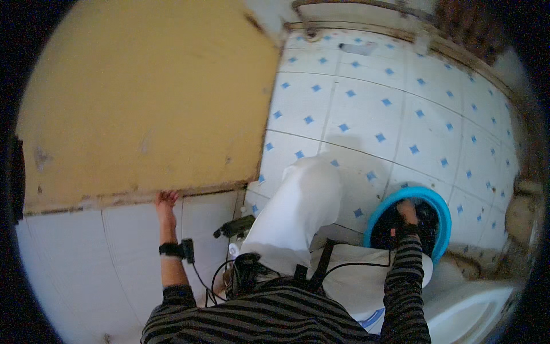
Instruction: The person washes black clothing by hand in a blue plastic basin filled with soapy water on the floor.
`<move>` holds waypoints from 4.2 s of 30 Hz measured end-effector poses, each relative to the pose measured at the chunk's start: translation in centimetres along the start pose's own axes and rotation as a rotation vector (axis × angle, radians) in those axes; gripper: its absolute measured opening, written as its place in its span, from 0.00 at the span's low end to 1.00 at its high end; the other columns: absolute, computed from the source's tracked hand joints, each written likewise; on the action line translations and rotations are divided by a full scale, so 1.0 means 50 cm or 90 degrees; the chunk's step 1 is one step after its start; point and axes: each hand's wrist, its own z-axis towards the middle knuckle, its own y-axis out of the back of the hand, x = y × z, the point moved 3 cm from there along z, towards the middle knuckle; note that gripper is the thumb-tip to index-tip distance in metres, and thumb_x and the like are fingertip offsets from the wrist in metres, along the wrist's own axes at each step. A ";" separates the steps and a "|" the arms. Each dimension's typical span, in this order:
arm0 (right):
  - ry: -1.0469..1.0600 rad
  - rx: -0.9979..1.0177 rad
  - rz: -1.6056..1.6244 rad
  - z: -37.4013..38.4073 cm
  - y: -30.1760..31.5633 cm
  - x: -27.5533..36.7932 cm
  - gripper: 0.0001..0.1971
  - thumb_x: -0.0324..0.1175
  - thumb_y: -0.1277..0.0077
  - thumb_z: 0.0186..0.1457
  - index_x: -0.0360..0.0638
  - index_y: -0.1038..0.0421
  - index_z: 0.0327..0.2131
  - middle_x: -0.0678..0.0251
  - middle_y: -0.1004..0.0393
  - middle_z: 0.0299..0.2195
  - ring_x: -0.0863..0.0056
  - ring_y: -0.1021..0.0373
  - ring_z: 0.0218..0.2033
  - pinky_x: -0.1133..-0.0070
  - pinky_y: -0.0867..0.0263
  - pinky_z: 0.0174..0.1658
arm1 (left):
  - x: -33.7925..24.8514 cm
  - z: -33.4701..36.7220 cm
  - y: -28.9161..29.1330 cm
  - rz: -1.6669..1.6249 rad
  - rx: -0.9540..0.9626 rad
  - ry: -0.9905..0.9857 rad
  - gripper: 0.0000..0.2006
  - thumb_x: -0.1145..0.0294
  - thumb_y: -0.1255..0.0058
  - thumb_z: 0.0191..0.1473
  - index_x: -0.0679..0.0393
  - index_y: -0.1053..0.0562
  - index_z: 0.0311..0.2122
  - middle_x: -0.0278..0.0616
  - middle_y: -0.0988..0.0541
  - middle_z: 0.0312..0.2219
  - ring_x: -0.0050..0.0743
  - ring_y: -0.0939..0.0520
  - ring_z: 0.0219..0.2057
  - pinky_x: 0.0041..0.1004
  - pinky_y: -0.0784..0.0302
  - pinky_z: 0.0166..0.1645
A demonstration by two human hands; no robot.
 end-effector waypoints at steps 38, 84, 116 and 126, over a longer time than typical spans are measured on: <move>-0.038 -0.272 0.405 -0.129 0.188 0.078 0.14 0.30 0.61 0.38 0.37 0.32 0.32 0.53 0.33 0.33 0.57 0.36 0.36 0.66 0.40 0.38 | -0.643 -0.655 -0.694 -0.291 1.223 -0.257 0.17 0.73 0.61 0.45 0.65 0.41 0.42 0.44 0.31 0.28 0.28 0.30 0.28 0.26 0.35 0.33; -0.700 -0.296 0.782 -0.177 -0.133 -0.070 0.43 0.42 0.47 0.35 0.67 0.66 0.51 0.60 0.63 0.53 0.55 0.64 0.53 0.48 0.55 0.43 | 0.266 -0.946 -1.097 0.790 1.601 -1.302 0.43 0.60 0.45 0.33 0.41 0.59 0.53 0.41 0.61 0.53 0.53 0.62 0.53 0.52 0.53 0.50; -0.242 -0.870 0.891 -0.466 0.034 -0.081 0.16 0.21 0.62 0.36 0.42 0.32 0.33 0.65 0.31 0.25 0.81 0.35 0.25 0.84 0.38 0.30 | 0.211 -0.966 -1.037 0.321 2.131 -0.326 0.26 0.75 0.47 0.32 0.63 0.39 0.42 0.41 0.32 0.37 0.28 0.33 0.38 0.25 0.42 0.46; -0.465 -0.749 0.957 -0.460 -0.097 -0.107 0.18 0.29 0.56 0.43 0.40 0.41 0.41 0.66 0.33 0.27 0.80 0.36 0.29 0.84 0.40 0.33 | 0.250 -0.973 -1.091 0.521 1.796 -0.165 0.18 0.75 0.50 0.36 0.67 0.36 0.37 0.45 0.29 0.32 0.30 0.28 0.31 0.26 0.33 0.36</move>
